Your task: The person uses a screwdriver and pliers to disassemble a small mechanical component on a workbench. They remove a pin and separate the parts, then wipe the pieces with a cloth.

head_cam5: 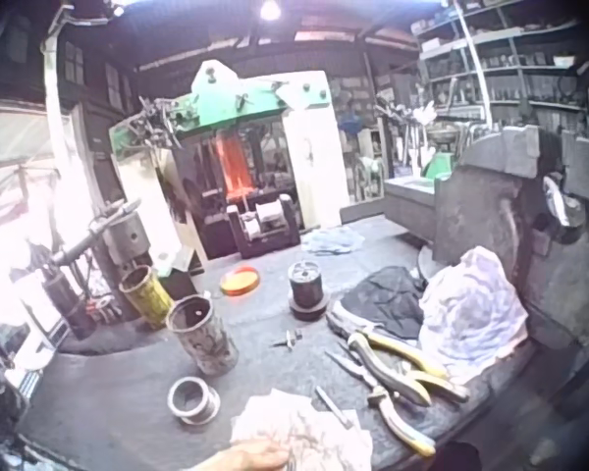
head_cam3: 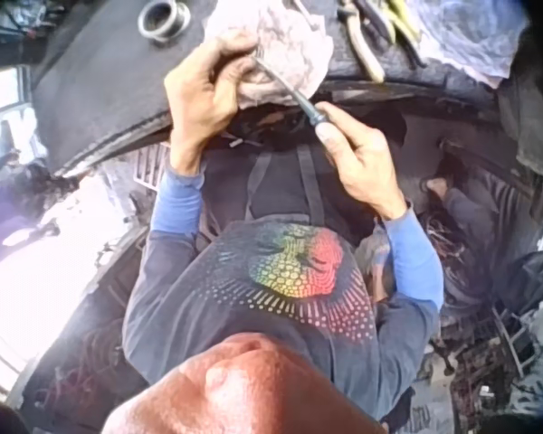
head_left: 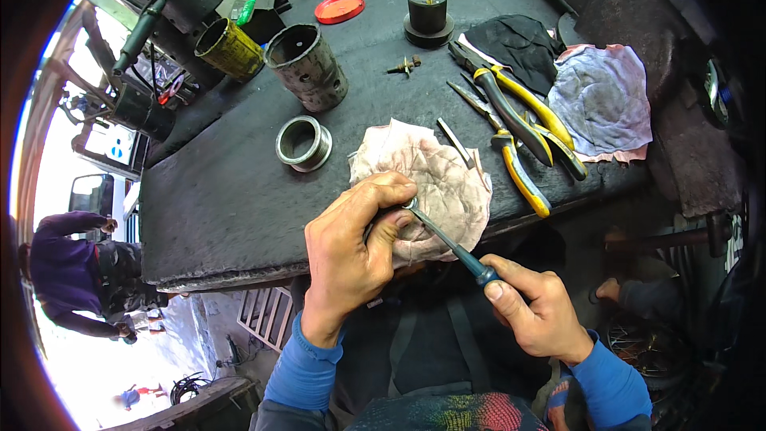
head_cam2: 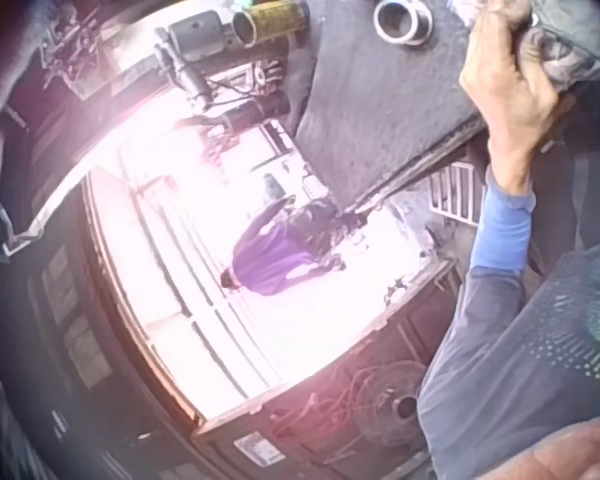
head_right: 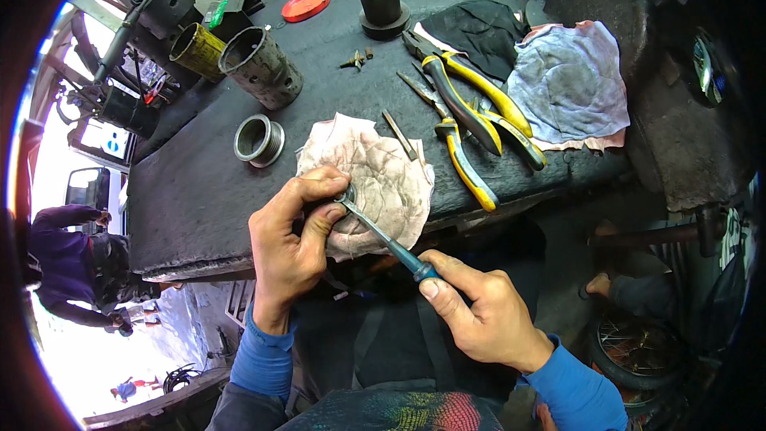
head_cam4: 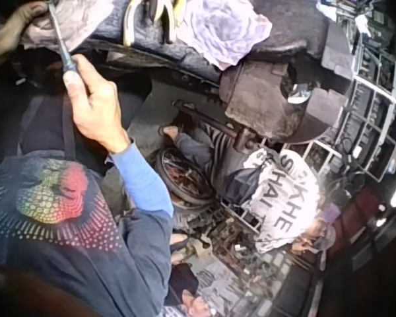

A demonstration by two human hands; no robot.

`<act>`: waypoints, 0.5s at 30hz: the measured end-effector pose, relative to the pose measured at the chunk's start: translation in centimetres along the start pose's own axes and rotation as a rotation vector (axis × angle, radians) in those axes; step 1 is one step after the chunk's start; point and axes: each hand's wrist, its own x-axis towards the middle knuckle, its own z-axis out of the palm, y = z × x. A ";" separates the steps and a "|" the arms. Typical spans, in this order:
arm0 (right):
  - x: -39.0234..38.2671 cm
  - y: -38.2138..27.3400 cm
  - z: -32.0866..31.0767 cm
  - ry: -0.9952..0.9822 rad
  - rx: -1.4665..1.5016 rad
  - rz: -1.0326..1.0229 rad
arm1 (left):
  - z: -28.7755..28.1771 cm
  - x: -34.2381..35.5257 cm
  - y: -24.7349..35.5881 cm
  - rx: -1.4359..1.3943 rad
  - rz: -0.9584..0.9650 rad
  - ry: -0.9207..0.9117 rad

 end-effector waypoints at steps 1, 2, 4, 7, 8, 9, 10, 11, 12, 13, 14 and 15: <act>0.0 0.2 0.0 -0.007 0.049 0.023 | 0.0 -0.1 0.0 0.003 -0.002 0.000; -0.1 0.5 0.1 -0.015 0.098 0.046 | 0.1 -0.2 -0.1 0.005 -0.004 0.000; 0.0 0.9 0.2 -0.037 0.216 0.096 | 0.0 -0.2 0.0 0.018 -0.005 0.001; 0.4 0.9 0.3 -0.140 0.457 0.280 | -0.4 -0.6 -0.5 -0.007 -0.063 -0.019; 0.4 1.7 1.1 -0.134 0.528 0.283 | -0.5 -0.8 -0.7 -0.035 -0.102 -0.032; 0.2 2.3 2.0 -0.132 0.591 0.277 | -0.6 -0.7 -0.3 -0.064 -0.133 -0.038; 0.0 2.1 2.2 -0.065 0.499 0.223 | -0.5 -0.3 0.4 -0.044 -0.135 -0.044; 0.3 3.3 2.9 0.001 0.464 0.075 | -0.8 0.0 0.6 -0.003 -0.061 -0.045; 0.6 3.7 3.0 0.092 0.243 -0.080 | -0.9 -0.2 0.6 -0.014 -0.104 -0.064; 0.5 3.8 2.9 0.149 0.067 -0.191 | -1.0 -0.2 0.6 -0.027 -0.146 -0.085; 0.4 3.5 2.6 0.228 -0.116 -0.294 | -1.2 -0.1 0.8 -0.042 -0.128 -0.073; 0.1 2.3 2.2 0.270 -0.254 -0.346 | -1.1 -0.1 0.6 -0.062 -0.118 -0.064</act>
